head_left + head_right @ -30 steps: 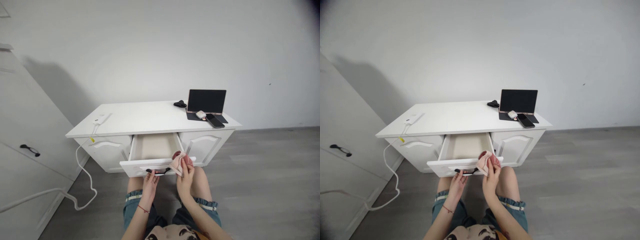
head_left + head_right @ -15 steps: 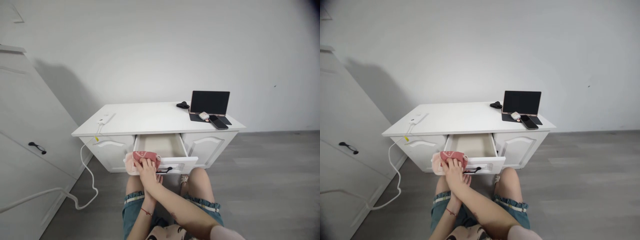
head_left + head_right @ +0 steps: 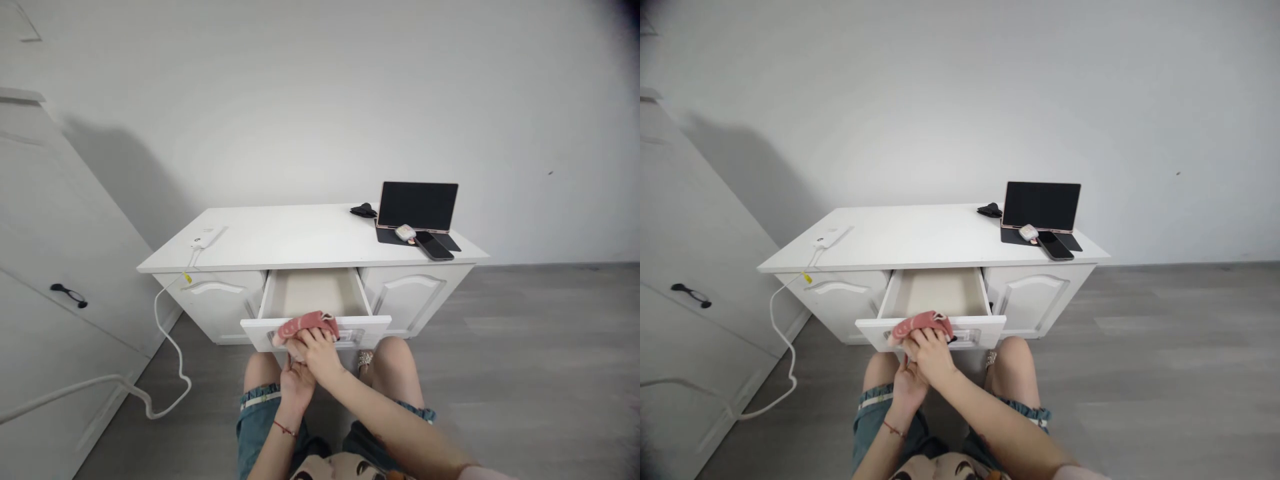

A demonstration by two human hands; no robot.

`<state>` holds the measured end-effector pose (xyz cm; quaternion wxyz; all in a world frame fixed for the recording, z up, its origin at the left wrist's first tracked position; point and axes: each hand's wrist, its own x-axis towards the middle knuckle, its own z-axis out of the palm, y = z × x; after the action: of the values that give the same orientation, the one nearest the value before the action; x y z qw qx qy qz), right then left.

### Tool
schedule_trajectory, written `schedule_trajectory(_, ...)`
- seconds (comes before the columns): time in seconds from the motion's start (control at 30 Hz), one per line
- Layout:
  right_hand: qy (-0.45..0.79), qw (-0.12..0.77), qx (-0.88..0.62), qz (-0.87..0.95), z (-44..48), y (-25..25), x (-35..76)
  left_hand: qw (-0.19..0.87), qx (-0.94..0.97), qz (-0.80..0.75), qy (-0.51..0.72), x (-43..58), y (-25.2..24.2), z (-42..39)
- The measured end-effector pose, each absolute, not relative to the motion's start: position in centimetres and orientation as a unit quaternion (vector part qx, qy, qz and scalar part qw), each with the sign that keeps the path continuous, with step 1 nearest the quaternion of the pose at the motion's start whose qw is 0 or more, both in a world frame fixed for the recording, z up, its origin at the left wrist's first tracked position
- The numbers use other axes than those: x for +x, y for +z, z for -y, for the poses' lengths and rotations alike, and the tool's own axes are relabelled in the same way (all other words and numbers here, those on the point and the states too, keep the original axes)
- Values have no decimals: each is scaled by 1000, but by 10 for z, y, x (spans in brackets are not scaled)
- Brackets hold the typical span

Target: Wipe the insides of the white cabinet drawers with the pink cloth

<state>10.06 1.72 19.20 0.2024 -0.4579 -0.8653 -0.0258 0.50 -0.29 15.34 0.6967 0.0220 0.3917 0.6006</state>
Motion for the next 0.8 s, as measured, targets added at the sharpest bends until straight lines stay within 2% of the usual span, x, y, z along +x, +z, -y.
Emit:
schedule_trajectory(0.1,-53,199,-523,827,-6,175,141,749,-63,-316,578,4,152,3)
schedule_trajectory(0.2,-82,210,-583,780,7,158,181,746,-91,-318,578,5,150,3)
schedule_trajectory(0.33,-104,300,-657,684,18,130,222,745,-91,-321,578,6,150,2)
schedule_trajectory(0.47,-21,460,-662,592,18,102,222,748,-96,-316,576,7,150,2)
schedule_trajectory(0.57,66,545,-664,508,13,91,196,750,-110,-316,571,6,150,3)
schedule_trajectory(0.7,141,580,-699,393,6,88,158,753,-107,-322,563,4,153,5)
schedule_trajectory(0.8,199,562,-716,364,-1,87,135,748,-110,-327,566,2,156,7)
